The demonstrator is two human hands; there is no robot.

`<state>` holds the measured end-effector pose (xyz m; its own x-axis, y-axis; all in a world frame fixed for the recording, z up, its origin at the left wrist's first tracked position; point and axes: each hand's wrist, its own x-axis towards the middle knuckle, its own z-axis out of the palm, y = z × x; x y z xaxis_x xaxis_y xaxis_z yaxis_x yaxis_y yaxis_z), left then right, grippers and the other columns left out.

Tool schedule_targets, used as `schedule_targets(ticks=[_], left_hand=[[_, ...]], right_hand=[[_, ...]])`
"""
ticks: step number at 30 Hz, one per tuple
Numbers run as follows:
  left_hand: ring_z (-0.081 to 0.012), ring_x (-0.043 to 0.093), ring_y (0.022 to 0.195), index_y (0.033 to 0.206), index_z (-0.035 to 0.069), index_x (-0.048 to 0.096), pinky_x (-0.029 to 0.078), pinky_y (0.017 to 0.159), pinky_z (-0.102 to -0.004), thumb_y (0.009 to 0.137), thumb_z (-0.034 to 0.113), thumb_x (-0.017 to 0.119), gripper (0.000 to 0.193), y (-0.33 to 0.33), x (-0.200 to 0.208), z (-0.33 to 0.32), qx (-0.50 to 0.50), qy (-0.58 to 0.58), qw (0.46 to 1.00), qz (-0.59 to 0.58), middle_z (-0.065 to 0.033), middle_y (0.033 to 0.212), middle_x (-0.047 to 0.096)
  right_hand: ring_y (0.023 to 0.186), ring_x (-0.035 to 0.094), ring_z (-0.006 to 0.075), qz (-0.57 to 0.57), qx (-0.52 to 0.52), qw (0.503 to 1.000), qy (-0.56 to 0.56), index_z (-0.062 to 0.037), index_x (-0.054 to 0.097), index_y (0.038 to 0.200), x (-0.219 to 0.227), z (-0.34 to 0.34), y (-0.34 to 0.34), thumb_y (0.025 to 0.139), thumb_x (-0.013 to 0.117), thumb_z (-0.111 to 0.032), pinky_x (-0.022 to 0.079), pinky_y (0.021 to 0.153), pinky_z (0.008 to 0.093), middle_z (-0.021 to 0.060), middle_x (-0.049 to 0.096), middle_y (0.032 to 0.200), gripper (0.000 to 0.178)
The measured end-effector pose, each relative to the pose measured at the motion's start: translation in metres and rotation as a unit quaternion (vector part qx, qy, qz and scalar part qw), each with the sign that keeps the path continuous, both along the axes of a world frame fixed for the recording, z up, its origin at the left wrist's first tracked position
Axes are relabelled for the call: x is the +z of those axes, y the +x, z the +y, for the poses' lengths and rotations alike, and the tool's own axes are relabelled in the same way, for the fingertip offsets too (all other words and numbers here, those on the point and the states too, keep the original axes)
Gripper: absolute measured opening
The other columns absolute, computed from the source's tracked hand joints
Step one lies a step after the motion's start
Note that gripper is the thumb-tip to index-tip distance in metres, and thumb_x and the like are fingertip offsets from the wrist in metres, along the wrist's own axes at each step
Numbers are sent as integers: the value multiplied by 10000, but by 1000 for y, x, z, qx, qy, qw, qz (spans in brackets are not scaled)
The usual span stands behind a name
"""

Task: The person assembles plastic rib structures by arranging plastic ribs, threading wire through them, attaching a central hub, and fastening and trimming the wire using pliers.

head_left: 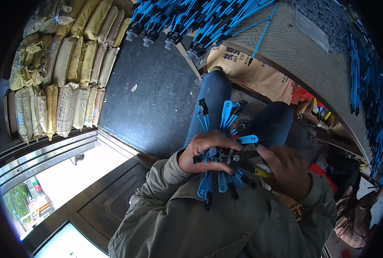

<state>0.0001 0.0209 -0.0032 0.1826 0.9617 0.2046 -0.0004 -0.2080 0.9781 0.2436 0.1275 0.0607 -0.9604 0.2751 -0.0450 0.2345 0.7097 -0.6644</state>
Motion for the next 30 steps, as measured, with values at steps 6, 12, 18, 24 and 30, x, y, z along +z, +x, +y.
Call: schedule_targets(ticks=[6, 12, 18, 24, 30], left_hand=[[-222, 607, 879, 1112, 30, 612, 462, 781, -329, 644, 216, 812, 542, 1, -1, 7, -65, 2, 998, -26, -84, 1034, 653], [-228, 607, 877, 1112, 26, 605, 462, 775, -326, 644, 226, 810, 549, -4, -6, 0, -35, 19, 999, -10, -96, 1039, 647], [-228, 611, 873, 1087, 19, 601, 464, 773, -319, 660, 238, 799, 519, 9, 1, -5, 79, 23, 997, -10, -109, 1015, 637], [-227, 618, 873, 1068, 13, 590, 466, 783, -302, 674, 266, 785, 507, 15, 3, -3, 137, 21, 990, 0, -115, 980, 625], [-225, 622, 884, 1062, 8, 589, 464, 786, -294, 681, 269, 781, 500, 19, -1, -8, 153, 22, 988, -2, -117, 985, 625]], right_hand=[[782, 596, 203, -74, 92, 941, -317, -40, 461, 1240, -23, 23, 21, 809, 674, -243, 479, 659, 287, 98, 595, 940, 521], [891, 588, 251, -110, 97, 949, -281, -80, 492, 1236, -2, 32, 2, 770, 675, -219, 482, 752, 328, 118, 540, 1081, 520], [999, 553, 295, 8, -21, 994, 108, -65, 556, 1164, -18, -4, -8, 700, 707, -215, 472, 805, 386, 122, 506, 1152, 511], [947, 551, 293, 37, -60, 978, 197, -53, 609, 1042, -16, 3, -12, 663, 699, -178, 467, 781, 401, 108, 520, 1031, 409], [860, 577, 278, 45, -80, 984, 151, -33, 601, 925, -42, -5, -8, 645, 685, -138, 479, 709, 383, 115, 531, 971, 311]])
